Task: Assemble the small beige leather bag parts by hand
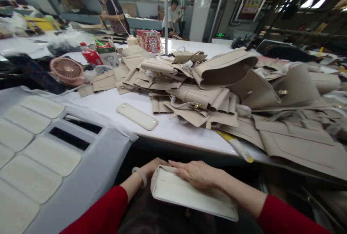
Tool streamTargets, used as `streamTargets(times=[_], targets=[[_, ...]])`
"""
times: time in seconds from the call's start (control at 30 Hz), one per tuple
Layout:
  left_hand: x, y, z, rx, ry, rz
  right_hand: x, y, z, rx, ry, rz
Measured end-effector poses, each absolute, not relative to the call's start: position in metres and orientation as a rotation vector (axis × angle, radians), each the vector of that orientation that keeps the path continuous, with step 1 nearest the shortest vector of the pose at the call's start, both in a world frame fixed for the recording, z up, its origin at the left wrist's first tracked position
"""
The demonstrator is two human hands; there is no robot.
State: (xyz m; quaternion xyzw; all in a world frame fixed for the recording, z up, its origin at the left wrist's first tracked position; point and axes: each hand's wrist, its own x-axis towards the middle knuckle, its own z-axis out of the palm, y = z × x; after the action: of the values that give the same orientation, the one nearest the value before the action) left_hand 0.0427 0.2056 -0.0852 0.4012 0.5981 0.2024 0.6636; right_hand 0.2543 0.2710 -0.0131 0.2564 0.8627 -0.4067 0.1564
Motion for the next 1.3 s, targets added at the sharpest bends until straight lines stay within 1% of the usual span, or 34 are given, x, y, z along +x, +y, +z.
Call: streamTargets(times=[0.1,0.27,0.43,0.63,0.8,0.87,0.93,1.0,1.07,1.13,1.2,1.23,1.3], targets=[[0.03,0.227,-0.067,1.047,1.35,0.415,0.284,0.274,-0.008,0.793,2.408,-1.178],[0.025,0.23,-0.028,1.246,1.176,0.247,0.333,0.279,-0.002,0.893,2.271,-1.199],[0.029,0.231,-0.025,1.345,1.141,0.138,0.362,0.282,-0.003,0.909,2.275,-1.404],[0.036,0.232,-0.031,1.563,1.275,0.03,0.338,0.276,-0.008,0.922,2.317,-1.224],[0.047,0.235,-0.026,1.689,1.375,-0.084,0.296,0.269,-0.022,1.046,2.401,-1.389],[0.051,0.234,-0.023,1.746,1.409,-0.102,0.287,0.269,-0.027,1.179,2.416,-1.496],[0.055,0.23,-0.019,1.827,1.458,-0.007,0.292,0.269,-0.03,1.39,2.44,-1.638],[0.063,0.22,-0.015,1.919,1.504,0.177,0.312,0.263,-0.035,1.729,2.426,-1.788],[0.075,0.207,-0.009,1.971,1.49,0.345,0.34,0.244,-0.047,2.211,2.285,-1.913],[0.093,0.191,-0.005,1.98,1.415,0.427,0.364,0.213,-0.068,2.727,1.943,-2.005],[0.115,0.177,-0.003,1.982,1.336,0.452,0.373,0.175,-0.096,3.06,1.447,-2.134],[0.126,0.172,-0.003,1.987,1.309,0.454,0.37,0.157,-0.111,3.101,1.199,-2.248],[0.147,0.165,-0.006,2.01,1.274,0.448,0.352,0.132,-0.139,3.011,0.816,-2.533]])
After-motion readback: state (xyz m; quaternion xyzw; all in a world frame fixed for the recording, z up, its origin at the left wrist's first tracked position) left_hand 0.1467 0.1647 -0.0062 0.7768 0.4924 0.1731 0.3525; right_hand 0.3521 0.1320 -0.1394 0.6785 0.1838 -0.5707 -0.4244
